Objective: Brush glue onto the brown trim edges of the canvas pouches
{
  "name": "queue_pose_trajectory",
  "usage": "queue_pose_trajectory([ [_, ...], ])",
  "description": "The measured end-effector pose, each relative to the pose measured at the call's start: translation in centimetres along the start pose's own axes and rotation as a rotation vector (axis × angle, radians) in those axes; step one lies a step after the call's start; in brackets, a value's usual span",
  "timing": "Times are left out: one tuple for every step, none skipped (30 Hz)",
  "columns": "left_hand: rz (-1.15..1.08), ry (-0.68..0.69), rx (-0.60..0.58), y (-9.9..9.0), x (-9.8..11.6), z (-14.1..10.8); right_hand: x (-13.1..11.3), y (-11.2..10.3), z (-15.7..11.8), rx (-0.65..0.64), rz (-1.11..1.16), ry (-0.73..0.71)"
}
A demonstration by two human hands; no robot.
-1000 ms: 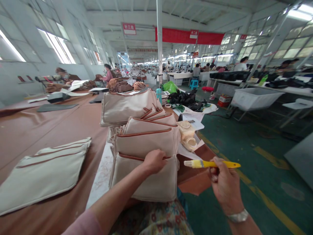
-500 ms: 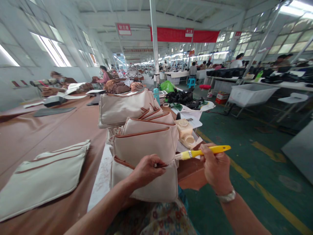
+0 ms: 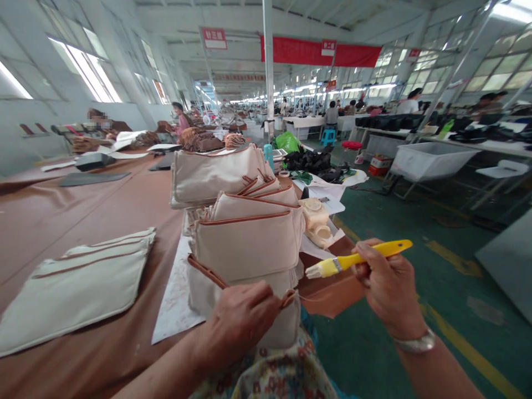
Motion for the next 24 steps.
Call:
queue_pose_trajectory([
  [0.038,0.055,0.007,-0.4,0.7,-0.2,-0.3,0.2,-0.3,-0.031,0.013,0.031],
  [0.054,0.097,0.006,-0.8,1.3,-0.3,-0.6,0.5,-0.7,-0.062,0.008,0.053],
  [0.048,0.128,-0.001,-1.2,1.8,-0.4,-0.8,0.8,-1.2,-0.089,-0.012,0.063],
  [0.029,0.149,-0.007,-1.5,2.2,-0.4,-0.9,1.2,-1.8,-0.117,-0.037,0.07],
  [0.011,0.161,-0.01,-1.8,2.5,-0.5,-1.0,1.5,-2.4,-0.141,-0.054,0.074],
  [0.002,0.17,-0.008,-2.1,2.7,-0.6,-1.0,1.8,-3.0,-0.167,-0.065,0.081],
  [0.001,0.173,0.0,-2.3,2.8,-0.7,-0.9,2.0,-3.7,-0.191,-0.07,0.089],
  [0.011,0.182,0.006,-2.4,2.9,-0.9,-0.9,2.2,-4.4,-0.223,-0.075,0.104],
  [0.028,0.199,0.013,-2.5,2.9,-1.1,-0.9,2.2,-5.0,-0.256,-0.077,0.119],
  [0.048,0.218,0.023,-2.6,2.9,-1.4,-1.0,2.1,-5.5,-0.292,-0.08,0.134],
  [0.065,0.244,0.029,-2.6,2.9,-1.6,-1.1,1.9,-5.9,-0.322,-0.086,0.148],
  [0.075,0.264,0.037,-2.5,3.0,-1.8,-1.4,1.6,-6.1,-0.341,-0.094,0.154],
  [0.073,0.268,0.044,-2.5,3.0,-2.0,-1.8,1.3,-6.1,-0.342,-0.101,0.147],
  [0.061,0.257,0.057,-2.5,3.0,-2.2,-2.2,0.9,-6.0,-0.322,-0.107,0.126],
  [0.043,0.235,0.074,-2.5,3.0,-2.3,-2.6,0.7,-5.7,-0.279,-0.116,0.095],
  [0.025,0.215,0.085,-2.5,3.1,-2.3,-2.9,0.5,-5.5,-0.222,-0.124,0.057],
  [0.013,0.196,0.099,-2.6,3.2,-2.3,-3.2,0.6,-5.3,-0.171,-0.124,0.025],
  [0.009,0.184,0.114,-2.7,3.3,-2.3,-3.2,0.9,-5.2,-0.147,-0.113,0.009],
  [0.015,0.178,0.13,-2.8,3.4,-2.2,-3.0,1.3,-5.2,-0.158,-0.095,0.018],
  [0.02,0.168,0.141,-2.8,3.4,-2.2,-2.7,1.9,-5.4,-0.204,-0.075,0.045],
  [0.014,0.164,0.148,-2.9,3.5,-2.2,-2.4,2.5,-5.7,-0.276,-0.058,0.086],
  [0.003,0.164,0.157,-3.0,3.5,-2.3,-2.1,2.9,-6.0,-0.355,-0.043,0.132],
  [-0.007,0.163,0.16,-3.1,3.4,-2.4,-1.9,3.2,-6.3,-0.419,-0.034,0.171],
  [-0.016,0.177,0.146,-3.1,3.4,-2.6,-1.9,3.2,-6.5,-0.452,-0.032,0.187],
])
Point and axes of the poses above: each hand's wrist, its own z-axis towards the middle knuckle, its own y-axis out of the palm, x = y × z, the point moved 3 cm from there along z, towards the middle knuckle, and after that the axes turned 3 degrees about y, right-handed, at the moved point
